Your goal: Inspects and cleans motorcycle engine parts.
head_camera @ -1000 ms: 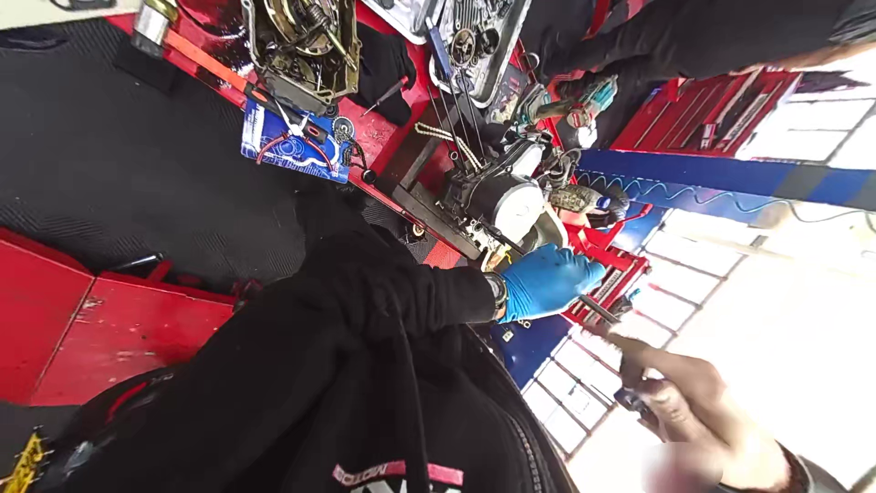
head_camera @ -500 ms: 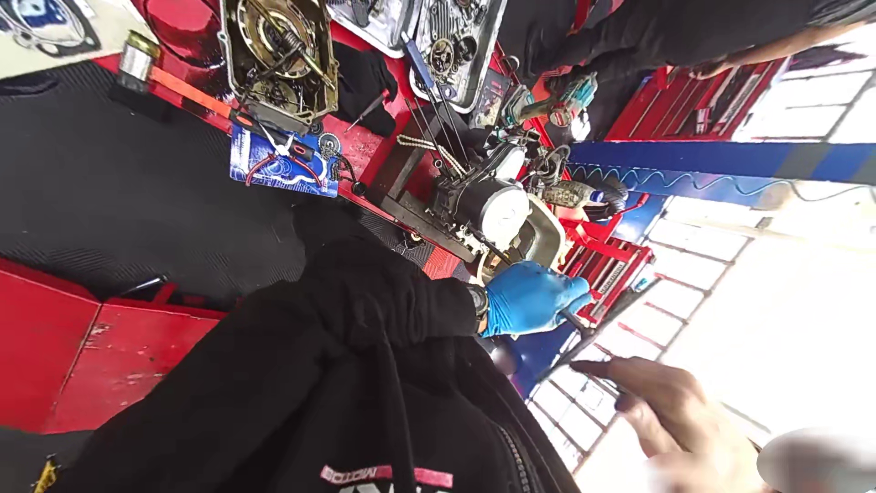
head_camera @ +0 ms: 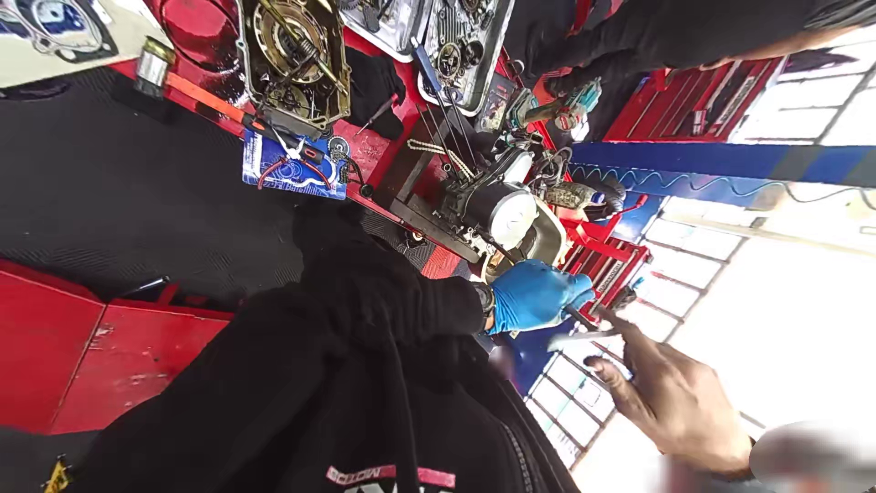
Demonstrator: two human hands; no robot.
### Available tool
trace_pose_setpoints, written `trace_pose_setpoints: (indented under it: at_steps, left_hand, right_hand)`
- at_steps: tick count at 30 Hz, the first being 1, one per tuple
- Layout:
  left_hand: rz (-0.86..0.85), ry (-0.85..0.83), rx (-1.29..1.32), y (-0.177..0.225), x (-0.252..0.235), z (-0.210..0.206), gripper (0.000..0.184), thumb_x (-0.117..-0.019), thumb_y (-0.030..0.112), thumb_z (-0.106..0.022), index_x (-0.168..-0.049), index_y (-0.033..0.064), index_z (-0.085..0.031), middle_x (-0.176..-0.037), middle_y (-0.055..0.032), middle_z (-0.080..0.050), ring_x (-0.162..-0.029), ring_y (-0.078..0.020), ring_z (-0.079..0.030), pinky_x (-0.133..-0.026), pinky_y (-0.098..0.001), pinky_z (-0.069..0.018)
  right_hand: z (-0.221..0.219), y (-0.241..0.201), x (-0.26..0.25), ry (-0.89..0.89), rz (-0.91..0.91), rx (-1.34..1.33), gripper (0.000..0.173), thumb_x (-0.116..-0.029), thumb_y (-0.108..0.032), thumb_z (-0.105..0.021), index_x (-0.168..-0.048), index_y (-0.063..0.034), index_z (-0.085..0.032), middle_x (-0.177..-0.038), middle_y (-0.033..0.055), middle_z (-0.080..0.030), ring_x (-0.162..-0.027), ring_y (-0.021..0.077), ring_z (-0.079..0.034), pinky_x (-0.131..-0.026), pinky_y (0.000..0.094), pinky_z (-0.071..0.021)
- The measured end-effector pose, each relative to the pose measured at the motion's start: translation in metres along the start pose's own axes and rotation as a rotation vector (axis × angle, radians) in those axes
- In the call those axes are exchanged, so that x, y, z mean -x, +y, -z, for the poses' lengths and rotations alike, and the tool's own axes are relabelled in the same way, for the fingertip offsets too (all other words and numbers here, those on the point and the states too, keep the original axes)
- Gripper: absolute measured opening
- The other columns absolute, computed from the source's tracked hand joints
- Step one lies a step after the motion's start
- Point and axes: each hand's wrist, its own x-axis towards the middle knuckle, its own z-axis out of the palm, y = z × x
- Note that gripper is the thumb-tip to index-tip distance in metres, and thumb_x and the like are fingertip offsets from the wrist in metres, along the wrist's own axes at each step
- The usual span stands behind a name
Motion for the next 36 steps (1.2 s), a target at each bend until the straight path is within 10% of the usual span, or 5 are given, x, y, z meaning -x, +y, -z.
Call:
trace_pose_setpoints:
  at_steps: [19, 23, 27, 31, 36]
  left_hand:
    - [-0.041, 0.011, -0.05, 0.002, 0.001, -0.01, 0.033, -0.1082, 0.029, -0.045, -0.104, 0.0066, -0.068, -0.084, -0.0097, -0.072, -0.086, -0.0264, -0.072, -0.088, -0.0443, -0.0532]
    - [-0.03, -0.025, -0.04, -0.001, -0.001, -0.007, 0.035, -0.1091, 0.029, -0.042, -0.106, 0.0058, -0.068, -0.087, -0.011, -0.072, -0.089, -0.0275, -0.072, -0.09, -0.0453, -0.0531]
    - [-0.022, 0.01, -0.048, -0.005, -0.002, -0.009, 0.036, -0.1094, 0.03, -0.042, -0.103, 0.006, -0.068, -0.084, -0.0101, -0.072, -0.087, -0.0268, -0.072, -0.089, -0.0449, -0.0539]
    - [0.001, -0.044, -0.051, -0.006, -0.005, -0.008, 0.037, -0.11, 0.031, -0.041, -0.107, 0.0057, -0.068, -0.088, -0.011, -0.072, -0.091, -0.0275, -0.072, -0.09, -0.045, -0.053]
    - [0.008, -0.034, -0.043, -0.01, -0.005, -0.01, 0.038, -0.1104, 0.03, -0.04, -0.108, 0.0047, -0.068, -0.088, -0.012, -0.072, -0.091, -0.0279, -0.072, -0.091, -0.0457, -0.0533]
  right_hand:
    - [0.0, -0.021, 0.013, -0.03, -0.01, -0.129, 0.085, -0.0981, -0.078, -0.025, -0.107, -0.0091, -0.074, -0.063, 0.0047, -0.063, -0.048, 0.0195, -0.057, -0.043, 0.0442, -0.0456]
    - [0.003, -0.021, 0.005, 0.066, -0.045, -0.094, 0.093, -0.096, -0.08, -0.028, -0.146, -0.0062, -0.054, -0.064, 0.0048, -0.055, -0.047, 0.0182, -0.047, -0.042, 0.0416, -0.0399]
    - [-0.004, -0.018, 0.011, -0.017, 0.008, -0.172, 0.08, -0.0994, -0.076, -0.027, -0.102, -0.01, -0.074, -0.063, 0.0035, -0.064, -0.05, 0.0177, -0.059, -0.044, 0.0424, -0.0468]
    - [-0.001, -0.017, 0.004, 0.103, -0.025, -0.175, 0.088, -0.0954, -0.078, -0.036, -0.143, -0.0078, -0.06, -0.069, 0.0042, -0.06, -0.05, 0.0143, -0.049, -0.046, 0.0375, -0.044]
    - [-0.007, -0.012, 0.005, 0.07, 0.114, -0.286, 0.076, -0.0968, -0.077, -0.04, -0.11, -0.0116, -0.076, -0.071, 0.004, -0.068, -0.059, 0.0131, -0.061, -0.056, 0.0349, -0.0511]
